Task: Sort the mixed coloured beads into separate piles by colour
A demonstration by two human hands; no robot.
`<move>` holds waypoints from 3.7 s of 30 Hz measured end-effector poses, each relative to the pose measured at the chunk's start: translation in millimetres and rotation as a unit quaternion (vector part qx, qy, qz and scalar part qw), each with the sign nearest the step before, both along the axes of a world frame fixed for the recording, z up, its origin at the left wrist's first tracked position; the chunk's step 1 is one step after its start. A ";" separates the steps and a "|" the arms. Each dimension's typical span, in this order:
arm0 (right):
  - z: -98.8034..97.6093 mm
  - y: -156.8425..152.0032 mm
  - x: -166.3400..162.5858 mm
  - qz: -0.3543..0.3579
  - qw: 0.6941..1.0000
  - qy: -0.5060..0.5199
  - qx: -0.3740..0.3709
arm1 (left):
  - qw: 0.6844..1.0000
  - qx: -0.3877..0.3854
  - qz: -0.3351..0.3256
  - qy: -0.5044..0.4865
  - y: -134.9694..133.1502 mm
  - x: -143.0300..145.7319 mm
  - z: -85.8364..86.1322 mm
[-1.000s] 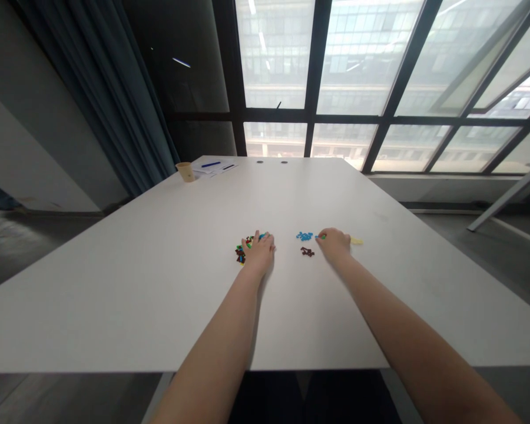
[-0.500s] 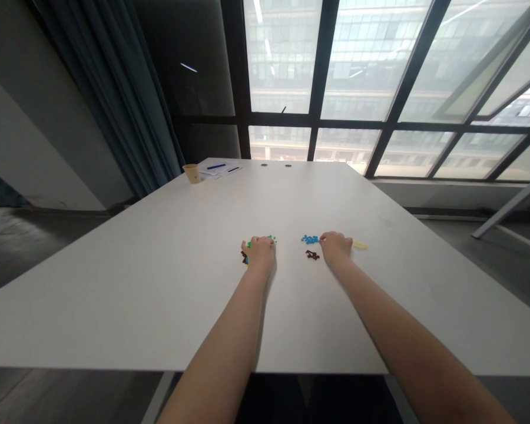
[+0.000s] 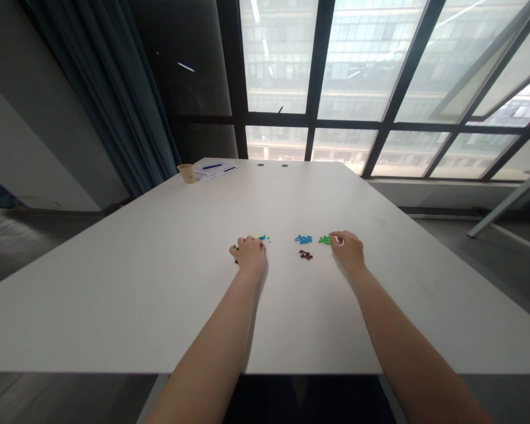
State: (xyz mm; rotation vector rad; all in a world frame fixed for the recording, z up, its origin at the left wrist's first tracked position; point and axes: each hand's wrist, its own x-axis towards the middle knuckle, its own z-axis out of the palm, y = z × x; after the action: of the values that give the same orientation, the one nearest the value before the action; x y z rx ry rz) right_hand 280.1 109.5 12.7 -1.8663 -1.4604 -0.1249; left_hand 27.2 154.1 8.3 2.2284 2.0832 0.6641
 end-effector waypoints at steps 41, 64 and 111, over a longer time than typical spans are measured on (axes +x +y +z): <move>20.5 -10.8 -13.8 0.115 0.990 0.061 0.045 | 0.648 -0.229 -0.284 -0.669 -31.1 44.8 14.1; 21.8 -12.8 -18.4 0.133 0.988 0.062 0.040 | 0.669 -0.209 -0.327 -0.635 -39.1 45.7 25.4; -9.8 3.0 94.3 -0.107 0.991 0.038 -0.077 | 0.646 -0.318 -0.252 -0.646 -33.9 43.5 21.2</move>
State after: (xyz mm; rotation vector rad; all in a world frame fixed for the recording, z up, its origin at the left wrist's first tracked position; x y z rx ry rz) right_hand 374.4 112.4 2.9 -2.1267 -1.2445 -0.0442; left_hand 70.6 120.2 29.5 1.0821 0.6909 0.8493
